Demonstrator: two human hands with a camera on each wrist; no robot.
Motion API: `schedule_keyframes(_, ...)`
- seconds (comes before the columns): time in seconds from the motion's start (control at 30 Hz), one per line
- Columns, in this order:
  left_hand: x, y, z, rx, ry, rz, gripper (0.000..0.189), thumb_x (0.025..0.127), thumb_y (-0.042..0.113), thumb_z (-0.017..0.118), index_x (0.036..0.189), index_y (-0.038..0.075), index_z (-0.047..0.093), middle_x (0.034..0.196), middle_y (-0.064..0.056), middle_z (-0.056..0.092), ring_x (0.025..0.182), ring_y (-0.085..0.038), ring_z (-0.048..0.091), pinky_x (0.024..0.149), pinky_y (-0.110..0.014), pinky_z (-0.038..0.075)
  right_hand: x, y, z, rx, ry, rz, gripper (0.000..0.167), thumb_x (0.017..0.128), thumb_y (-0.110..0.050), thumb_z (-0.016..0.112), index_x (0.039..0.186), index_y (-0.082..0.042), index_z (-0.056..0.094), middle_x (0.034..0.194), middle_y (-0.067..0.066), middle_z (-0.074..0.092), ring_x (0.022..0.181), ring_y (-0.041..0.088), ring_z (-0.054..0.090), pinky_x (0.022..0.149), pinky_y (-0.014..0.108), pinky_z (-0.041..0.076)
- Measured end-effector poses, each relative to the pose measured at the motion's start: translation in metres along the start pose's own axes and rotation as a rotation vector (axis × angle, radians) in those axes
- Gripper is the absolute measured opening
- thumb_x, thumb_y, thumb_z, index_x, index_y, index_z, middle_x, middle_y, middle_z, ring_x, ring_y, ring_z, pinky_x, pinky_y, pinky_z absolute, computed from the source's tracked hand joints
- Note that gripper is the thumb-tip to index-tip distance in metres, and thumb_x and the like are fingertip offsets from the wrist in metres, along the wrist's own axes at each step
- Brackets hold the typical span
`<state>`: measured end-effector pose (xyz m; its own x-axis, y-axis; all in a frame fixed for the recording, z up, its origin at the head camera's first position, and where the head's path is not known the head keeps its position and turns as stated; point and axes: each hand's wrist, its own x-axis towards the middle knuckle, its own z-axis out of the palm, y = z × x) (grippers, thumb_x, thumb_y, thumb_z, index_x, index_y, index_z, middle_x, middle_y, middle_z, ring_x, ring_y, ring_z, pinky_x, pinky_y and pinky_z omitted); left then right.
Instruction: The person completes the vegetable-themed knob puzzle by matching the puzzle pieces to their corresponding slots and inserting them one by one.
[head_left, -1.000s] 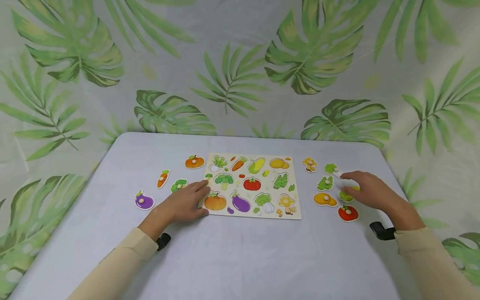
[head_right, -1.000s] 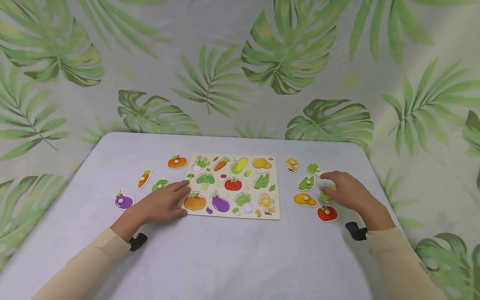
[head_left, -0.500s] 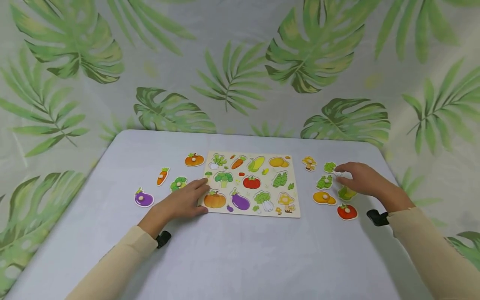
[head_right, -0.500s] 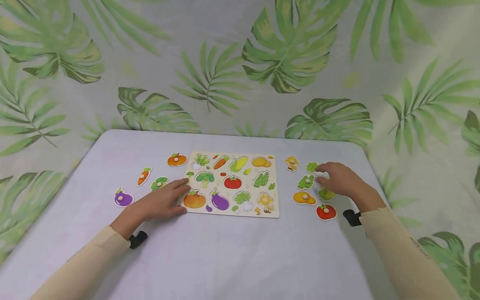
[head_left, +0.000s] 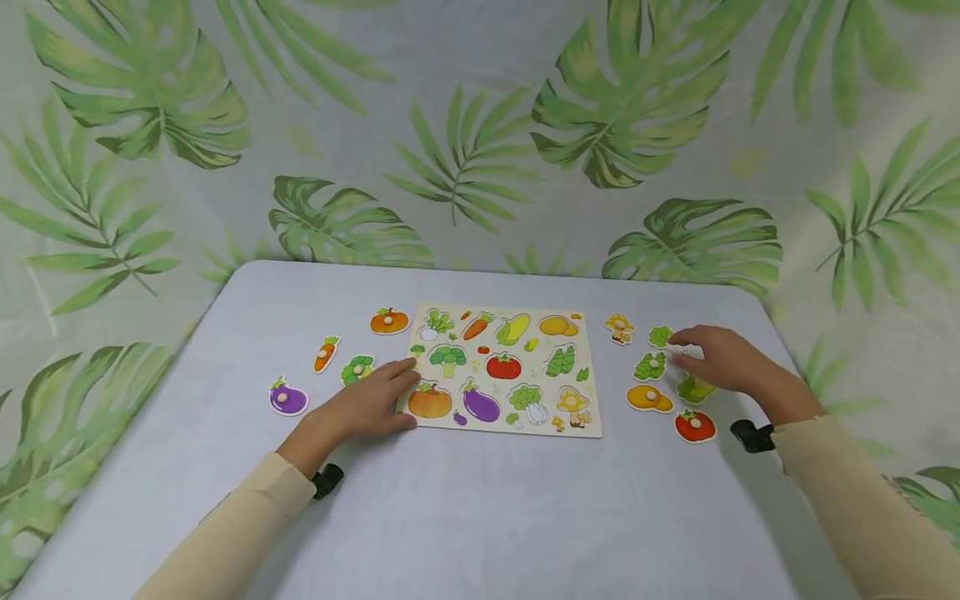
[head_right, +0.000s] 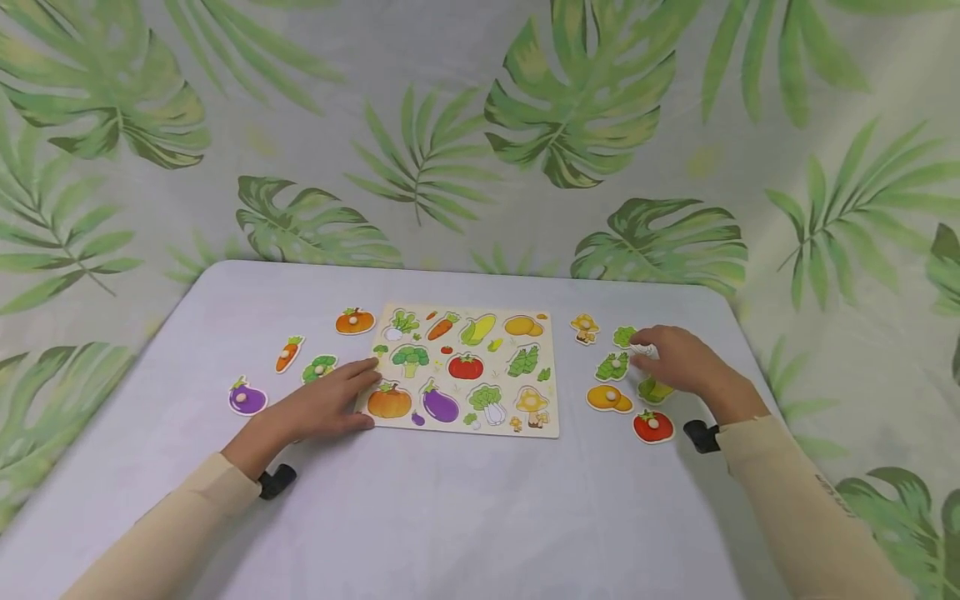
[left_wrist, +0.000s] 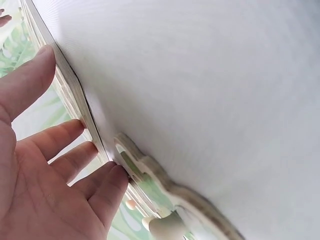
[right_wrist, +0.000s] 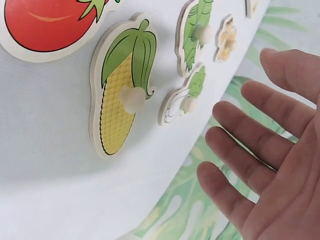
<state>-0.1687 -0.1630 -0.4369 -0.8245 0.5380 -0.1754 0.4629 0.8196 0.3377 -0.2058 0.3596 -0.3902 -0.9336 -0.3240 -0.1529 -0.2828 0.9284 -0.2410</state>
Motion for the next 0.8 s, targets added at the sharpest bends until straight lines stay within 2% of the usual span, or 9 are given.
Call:
schedule_keyframes(0.17, 0.001, 0.002, -0.002, -0.004, -0.002, -0.006, 0.071, 0.09, 0.037, 0.071, 0.148, 0.006, 0.044, 0.162, -0.015, 0.032, 0.149, -0.036, 0.032, 0.12, -0.051, 0.035, 0.005, 0.009, 0.001, 0.006, 0.048, -0.007, 0.037, 0.093, -0.012, 0.064, 0.125, 0.006, 0.062, 0.124, 0.029, 0.064, 0.113, 0.047, 0.059, 0.098, 0.064, 0.048)
schedule_keyframes(0.33, 0.001, 0.003, -0.002, -0.01, -0.024, -0.02, 0.072, 0.09, 0.037, 0.071, 0.149, 0.006, 0.043, 0.162, -0.014, 0.031, 0.15, -0.035, 0.031, 0.12, -0.051, 0.034, 0.015, 0.024, 0.006, 0.044, 0.069, 0.057, 0.036, 0.093, -0.008, 0.061, 0.127, 0.005, 0.061, 0.129, 0.031, 0.059, 0.113, 0.047, 0.056, 0.098, 0.064, 0.047)
schedule_keyframes(0.63, 0.0, 0.003, -0.005, -0.015, -0.017, -0.019, 0.073, 0.09, 0.036, 0.072, 0.149, 0.006, 0.043, 0.162, -0.014, 0.031, 0.15, -0.036, 0.031, 0.121, -0.051, 0.033, 0.031, 0.038, 0.017, 0.171, 0.033, 0.19, 0.038, 0.098, -0.013, 0.052, 0.13, 0.005, 0.057, 0.133, 0.032, 0.053, 0.118, 0.048, 0.05, 0.102, 0.064, 0.045)
schedule_keyframes(0.8, -0.001, -0.001, -0.004, -0.014, -0.04, -0.017, 0.072, 0.091, 0.036, 0.071, 0.15, 0.008, 0.042, 0.164, -0.013, 0.029, 0.151, -0.035, 0.03, 0.121, -0.051, 0.033, 0.036, 0.042, 0.025, 0.207, 0.019, 0.226, 0.04, 0.097, -0.016, 0.054, 0.132, 0.004, 0.056, 0.131, 0.031, 0.054, 0.117, 0.047, 0.051, 0.101, 0.063, 0.045)
